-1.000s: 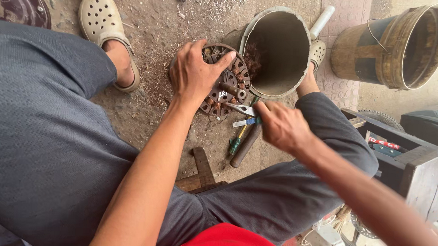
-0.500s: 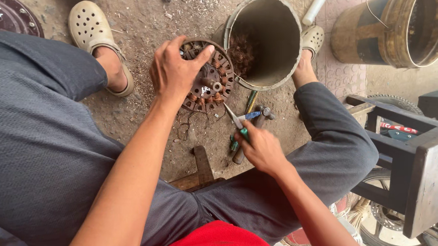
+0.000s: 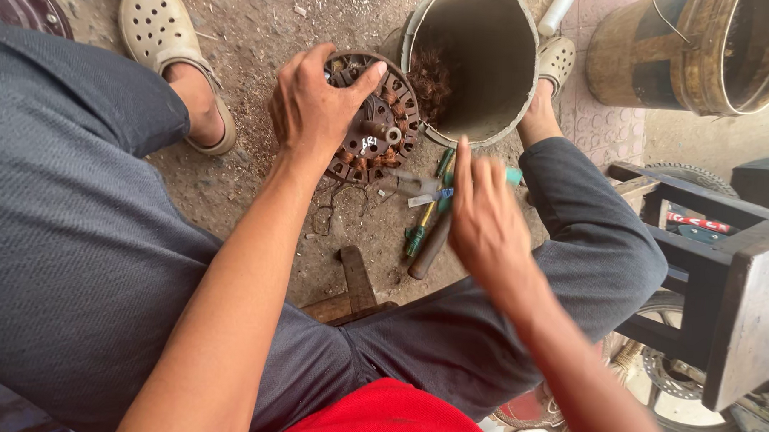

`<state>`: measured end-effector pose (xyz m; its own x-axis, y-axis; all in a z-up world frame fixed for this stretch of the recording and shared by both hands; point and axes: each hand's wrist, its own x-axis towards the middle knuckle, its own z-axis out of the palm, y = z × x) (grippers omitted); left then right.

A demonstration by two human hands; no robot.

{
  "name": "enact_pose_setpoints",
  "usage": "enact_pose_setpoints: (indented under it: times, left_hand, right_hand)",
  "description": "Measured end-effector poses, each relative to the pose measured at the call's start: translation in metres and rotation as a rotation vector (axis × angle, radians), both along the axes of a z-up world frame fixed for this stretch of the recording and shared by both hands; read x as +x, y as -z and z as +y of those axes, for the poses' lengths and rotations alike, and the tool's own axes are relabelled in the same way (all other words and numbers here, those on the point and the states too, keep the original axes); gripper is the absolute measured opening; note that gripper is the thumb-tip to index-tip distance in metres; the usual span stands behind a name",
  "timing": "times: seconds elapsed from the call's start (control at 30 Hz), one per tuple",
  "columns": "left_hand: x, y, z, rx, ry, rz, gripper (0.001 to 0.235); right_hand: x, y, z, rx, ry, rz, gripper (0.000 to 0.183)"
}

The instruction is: The person sits on the ground and uses pliers to pull copper wire coils out of a motor stator. The removed copper wire is placed into a bucket next to them.

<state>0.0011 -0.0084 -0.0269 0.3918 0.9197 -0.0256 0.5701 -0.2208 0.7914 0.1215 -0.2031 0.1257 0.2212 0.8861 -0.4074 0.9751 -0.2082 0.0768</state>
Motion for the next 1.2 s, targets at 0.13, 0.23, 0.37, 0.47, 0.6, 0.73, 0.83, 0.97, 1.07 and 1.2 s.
enact_pose_setpoints:
  times: [0.13, 0.23, 0.37, 0.47, 0.6, 0.73, 0.83, 0.97, 1.07, 1.2]
  left_hand:
    - [0.001, 0.002, 0.002, -0.190, 0.007, 0.013, 0.085]
    - [0.002, 0.003, 0.002, 0.205, -0.030, -0.017, 0.082]
    - [0.004, 0.003, 0.001, -0.097, -0.018, -0.002, 0.084]
    - [0.008, -0.001, 0.002, -0.041, -0.056, -0.024, 0.082]
    - [0.008, -0.007, 0.004, -0.102, -0.063, -0.024, 0.080]
    - [0.012, -0.012, 0.005, -0.078, -0.072, -0.044, 0.073]
    - [0.018, -0.010, 0.006, -0.176, -0.039, -0.061, 0.071]
    - [0.023, -0.004, 0.003, -0.038, -0.048, -0.108, 0.070]
    - [0.024, -0.001, 0.007, -0.054, -0.026, -0.085, 0.066]
    - [0.018, 0.000, 0.007, -0.049, -0.017, -0.076, 0.065]
  right_hand:
    - [0.017, -0.012, 0.027, 0.214, -0.311, -0.197, 0.064]
    - [0.018, -0.017, 0.043, 0.112, -0.456, -0.353, 0.062]
    - [0.010, -0.023, 0.057, 0.072, -0.575, -0.483, 0.053]
    - [-0.002, -0.029, 0.062, 0.004, -0.606, -0.595, 0.049]
    - [-0.017, -0.039, 0.068, -0.100, -0.711, -0.828, 0.043]
    - [-0.027, -0.046, 0.074, -0.113, -0.791, -0.943, 0.042]
    - [-0.028, -0.045, 0.079, -0.241, -0.895, -1.078, 0.040]
    - [-0.020, -0.041, 0.078, -0.295, -0.838, -0.932, 0.030]
    - [-0.009, -0.038, 0.082, -0.155, -0.773, -0.781, 0.017]
    - [0.007, -0.032, 0.090, -0.225, -0.779, -0.649, 0.015]
